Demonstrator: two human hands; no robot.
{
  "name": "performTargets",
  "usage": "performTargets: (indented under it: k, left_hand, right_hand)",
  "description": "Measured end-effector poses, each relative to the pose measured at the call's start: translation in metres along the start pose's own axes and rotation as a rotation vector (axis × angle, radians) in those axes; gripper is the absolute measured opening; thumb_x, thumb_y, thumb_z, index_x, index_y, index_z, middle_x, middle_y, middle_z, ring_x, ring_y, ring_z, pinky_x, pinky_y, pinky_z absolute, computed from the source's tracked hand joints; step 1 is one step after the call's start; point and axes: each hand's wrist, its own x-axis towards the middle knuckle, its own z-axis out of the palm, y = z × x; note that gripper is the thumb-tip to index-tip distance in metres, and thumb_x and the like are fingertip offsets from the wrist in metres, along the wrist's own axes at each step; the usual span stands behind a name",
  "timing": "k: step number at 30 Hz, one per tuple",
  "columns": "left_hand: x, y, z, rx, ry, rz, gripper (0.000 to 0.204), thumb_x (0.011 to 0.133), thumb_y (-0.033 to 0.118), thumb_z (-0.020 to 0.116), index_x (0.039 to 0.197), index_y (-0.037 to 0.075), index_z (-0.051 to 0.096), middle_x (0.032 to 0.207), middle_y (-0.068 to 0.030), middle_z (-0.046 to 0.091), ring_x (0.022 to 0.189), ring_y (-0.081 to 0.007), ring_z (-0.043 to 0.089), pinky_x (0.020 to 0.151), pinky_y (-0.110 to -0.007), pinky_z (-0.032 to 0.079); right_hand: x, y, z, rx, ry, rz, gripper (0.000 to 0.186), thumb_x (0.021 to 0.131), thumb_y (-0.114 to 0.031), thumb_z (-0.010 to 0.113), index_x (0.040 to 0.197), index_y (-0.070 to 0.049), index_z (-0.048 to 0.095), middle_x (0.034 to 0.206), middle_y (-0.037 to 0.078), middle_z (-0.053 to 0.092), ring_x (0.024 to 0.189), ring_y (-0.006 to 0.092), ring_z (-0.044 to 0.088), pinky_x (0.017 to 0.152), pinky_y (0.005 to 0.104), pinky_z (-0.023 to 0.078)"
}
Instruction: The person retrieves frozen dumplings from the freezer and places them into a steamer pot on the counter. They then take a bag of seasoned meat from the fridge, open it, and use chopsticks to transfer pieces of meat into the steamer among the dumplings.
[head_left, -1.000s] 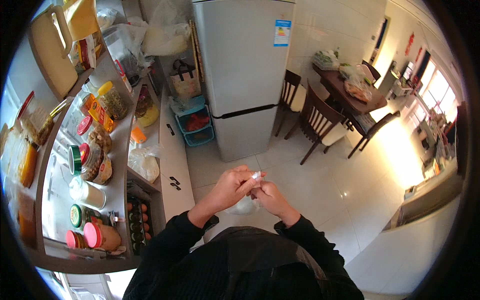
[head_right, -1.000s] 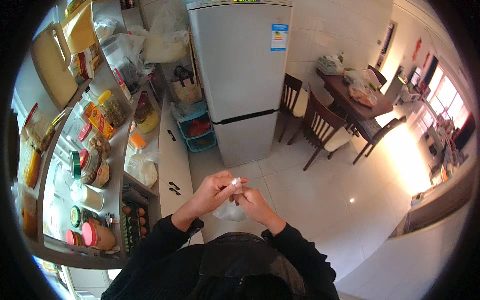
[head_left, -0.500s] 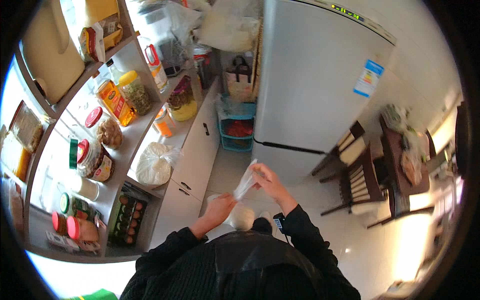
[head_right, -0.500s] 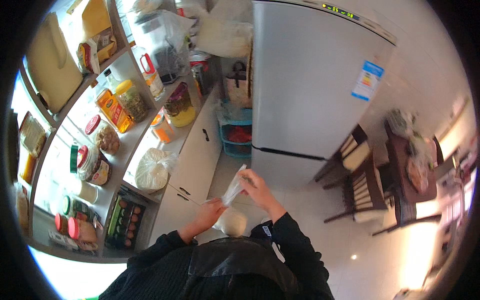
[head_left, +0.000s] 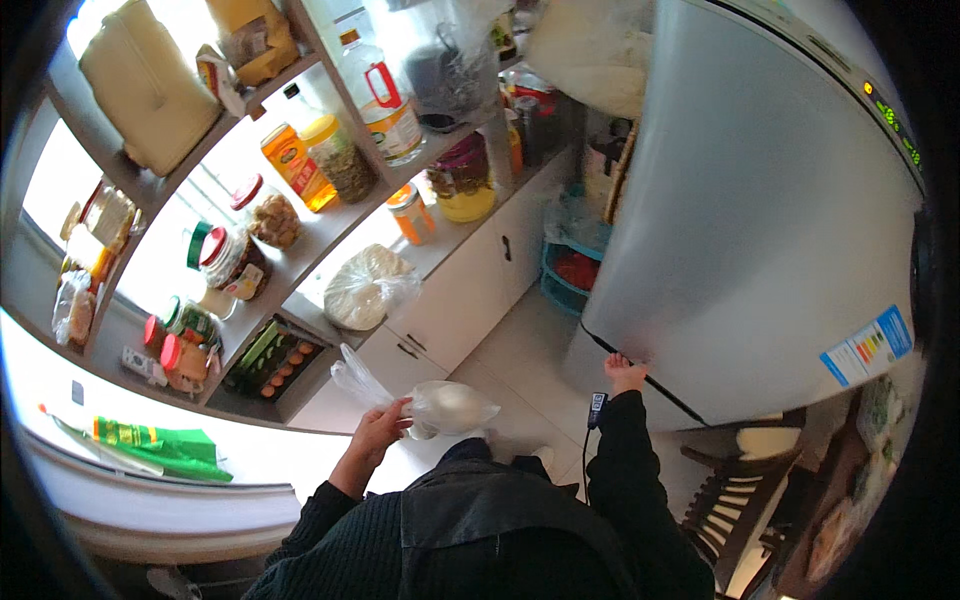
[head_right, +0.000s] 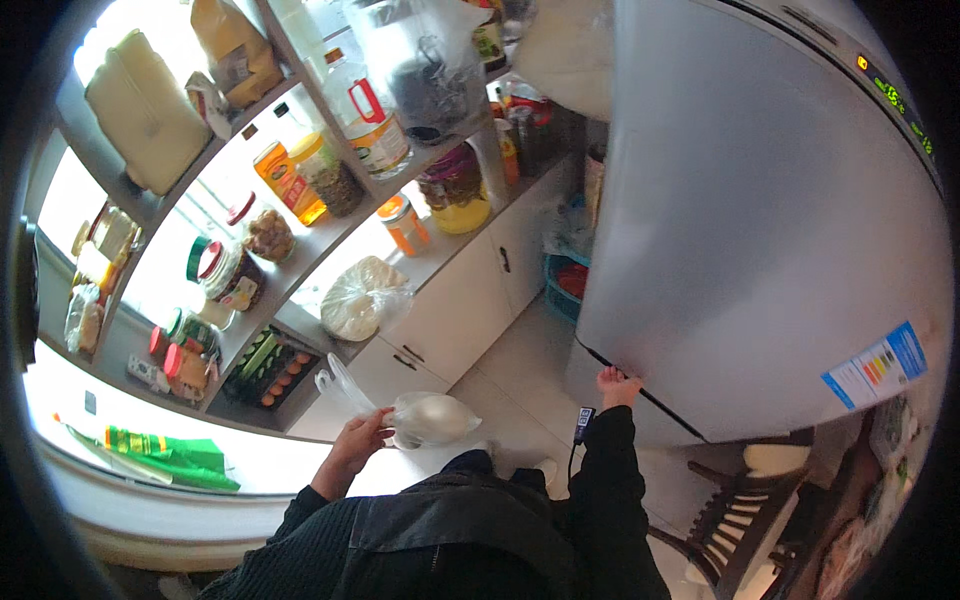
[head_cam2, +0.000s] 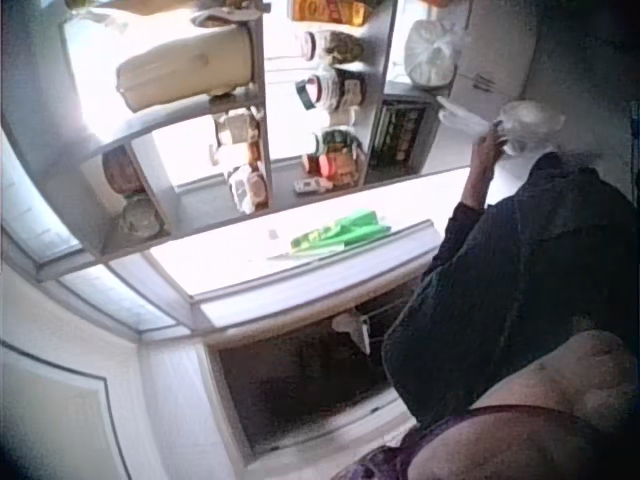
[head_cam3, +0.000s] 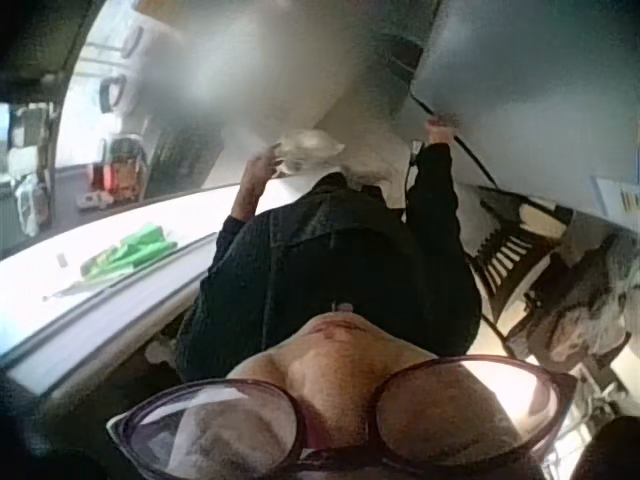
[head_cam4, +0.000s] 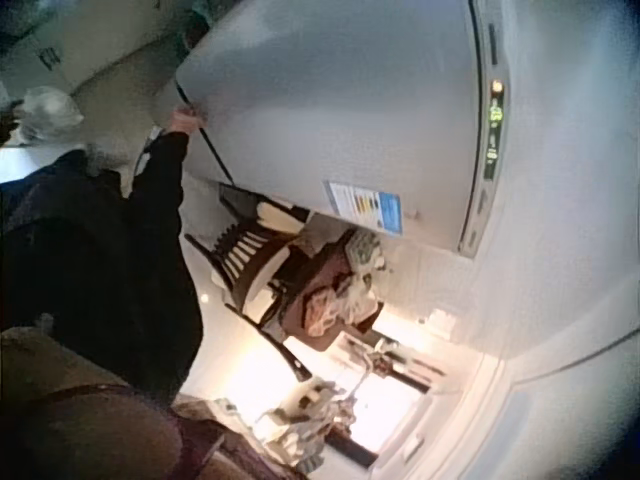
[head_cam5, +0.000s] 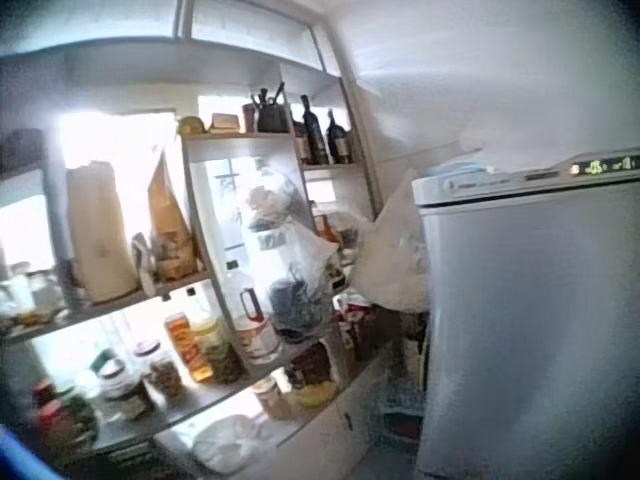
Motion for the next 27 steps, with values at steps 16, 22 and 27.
performTargets:
  k: [16, 22, 27]
  left_hand:
    - [0.003, 0.034, -0.013, -0.404, -0.135, 0.032, 0.037, 0.101, 0.023, 0.05, 0.131, 0.001, 0.052, 0.115, -0.0149, 0.06, 0.106, -0.0236, 0.06, 0.089, -0.027, 0.051]
    - [0.062, 0.06, -0.004, -0.457, -0.41, 0.026, 0.04, 0.101, 0.017, 0.049, 0.133, -0.006, 0.045, 0.119, -0.019, 0.056, 0.103, -0.0258, 0.061, 0.091, -0.031, 0.054]
    - [0.107, 0.084, 0.041, -0.389, -0.628, -0.033, 0.042, 0.1, 0.015, 0.051, 0.137, -0.002, 0.041, 0.123, -0.0175, 0.055, 0.111, -0.0252, 0.058, 0.099, -0.034, 0.049]
  right_hand:
    - [0.004, 0.041, -0.048, 0.069, -0.457, -0.004, 0.091, 0.087, -0.078, 0.031, 0.136, -0.002, 0.038, 0.123, 0.015, 0.049, 0.098, 0.0286, 0.049, 0.087, 0.0461, 0.038]
    - [-0.073, 0.042, -0.144, -0.158, -0.479, -0.063, 0.074, 0.09, -0.067, 0.041, 0.131, -0.007, 0.043, 0.125, 0.015, 0.047, 0.101, 0.0326, 0.052, 0.085, 0.0468, 0.044]
    - [-0.174, 0.04, -0.215, -0.254, -0.084, 0.139, 0.05, 0.094, -0.045, 0.053, 0.129, -0.01, 0.049, 0.122, 0.012, 0.057, 0.115, 0.0324, 0.053, 0.097, 0.0453, 0.044]
